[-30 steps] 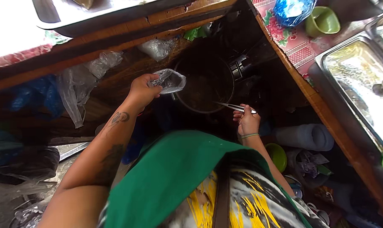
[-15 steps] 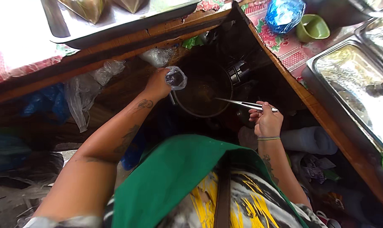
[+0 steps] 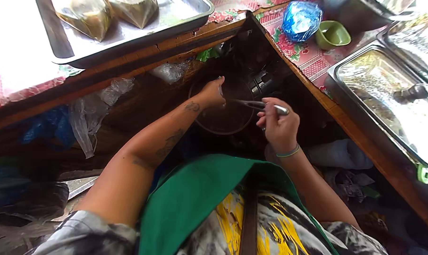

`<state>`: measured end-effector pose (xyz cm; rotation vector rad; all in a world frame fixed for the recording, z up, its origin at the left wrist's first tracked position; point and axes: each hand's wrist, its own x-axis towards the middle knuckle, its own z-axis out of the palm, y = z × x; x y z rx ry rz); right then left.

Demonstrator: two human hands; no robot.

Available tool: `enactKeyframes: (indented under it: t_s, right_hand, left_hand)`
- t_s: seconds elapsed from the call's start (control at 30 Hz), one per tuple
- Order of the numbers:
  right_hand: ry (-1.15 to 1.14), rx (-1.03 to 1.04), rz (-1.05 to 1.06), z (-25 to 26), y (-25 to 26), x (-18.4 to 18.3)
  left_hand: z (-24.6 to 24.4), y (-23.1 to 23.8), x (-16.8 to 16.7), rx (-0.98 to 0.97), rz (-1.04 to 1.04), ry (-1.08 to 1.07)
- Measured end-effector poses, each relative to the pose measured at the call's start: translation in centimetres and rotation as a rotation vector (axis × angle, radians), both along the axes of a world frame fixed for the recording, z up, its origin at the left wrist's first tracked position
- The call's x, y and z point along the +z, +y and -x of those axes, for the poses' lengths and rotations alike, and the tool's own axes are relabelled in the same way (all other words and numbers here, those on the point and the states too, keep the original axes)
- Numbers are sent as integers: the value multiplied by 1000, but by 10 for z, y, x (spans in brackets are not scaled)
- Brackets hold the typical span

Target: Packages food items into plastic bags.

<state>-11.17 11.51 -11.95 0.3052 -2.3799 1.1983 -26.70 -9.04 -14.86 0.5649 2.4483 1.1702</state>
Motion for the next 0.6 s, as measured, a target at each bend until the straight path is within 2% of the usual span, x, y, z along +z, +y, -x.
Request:
enactKeyframes:
  t_s: [0.07, 0.1, 0.17, 0.3, 0.47, 0.6]
  right_hand:
    - [213, 166, -278, -1, 4, -5]
    - [264, 209, -331, -1, 9, -6]
    - [266, 218, -300, 0, 22, -9]
    - [185, -9, 0, 1, 35, -14]
    - [-72, -278, 707, 13, 32, -15]
    - [-126, -444, 914, 24, 30, -25]
  left_hand:
    - [6, -13, 4, 131, -128, -118]
    - [9, -21, 5, 185, -197, -184]
    - [12, -37, 5, 239, -317, -284]
    - [12, -48, 7, 229, -406, -335]
    - [14, -48, 4, 230, -467, -364]
    - [17, -61, -2, 255, -559, -381]
